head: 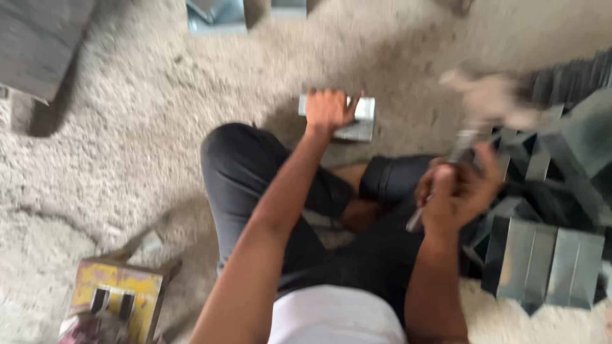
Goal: The person sits on the floor and uses a hammer to strike a small metal box placed on a metal block. They repeatedly adjust the box's position and orientation to hit different sides, then toss the finished piece aside to pick up another one from a nearby pile.
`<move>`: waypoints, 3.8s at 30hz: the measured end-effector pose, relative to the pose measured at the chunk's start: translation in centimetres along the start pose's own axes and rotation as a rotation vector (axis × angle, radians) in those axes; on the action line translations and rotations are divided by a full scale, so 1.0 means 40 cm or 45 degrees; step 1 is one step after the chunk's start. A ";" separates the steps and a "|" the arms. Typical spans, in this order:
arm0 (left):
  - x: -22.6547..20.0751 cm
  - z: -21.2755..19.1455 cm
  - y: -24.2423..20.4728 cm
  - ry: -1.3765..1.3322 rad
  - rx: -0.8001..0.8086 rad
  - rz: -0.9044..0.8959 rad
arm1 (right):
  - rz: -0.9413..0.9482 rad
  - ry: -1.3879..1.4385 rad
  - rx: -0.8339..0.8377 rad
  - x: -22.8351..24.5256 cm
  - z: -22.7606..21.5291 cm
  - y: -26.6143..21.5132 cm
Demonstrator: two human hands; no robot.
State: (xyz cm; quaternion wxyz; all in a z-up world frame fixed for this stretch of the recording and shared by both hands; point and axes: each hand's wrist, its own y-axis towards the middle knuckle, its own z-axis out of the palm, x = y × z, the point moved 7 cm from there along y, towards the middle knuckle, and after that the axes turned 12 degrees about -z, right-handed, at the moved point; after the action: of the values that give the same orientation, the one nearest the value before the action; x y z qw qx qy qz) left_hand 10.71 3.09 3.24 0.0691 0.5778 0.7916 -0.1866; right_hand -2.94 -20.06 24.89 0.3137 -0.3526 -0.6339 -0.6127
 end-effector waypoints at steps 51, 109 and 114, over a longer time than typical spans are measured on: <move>-0.028 -0.039 -0.007 -0.050 -0.066 0.009 | 0.157 -0.674 0.575 -0.254 0.042 -0.110; 0.001 0.206 0.058 0.088 -0.131 0.331 | 0.630 -0.330 0.290 -0.218 0.021 -0.180; 0.013 0.225 0.043 0.038 -0.231 0.381 | 0.219 -0.406 0.321 -0.209 0.033 -0.135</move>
State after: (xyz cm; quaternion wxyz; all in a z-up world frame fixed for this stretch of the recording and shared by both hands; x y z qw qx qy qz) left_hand 11.20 0.62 -5.58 0.1363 0.6832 0.7113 -0.0934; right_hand -2.75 -19.26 14.89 0.3023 -0.4558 -0.7147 -0.4360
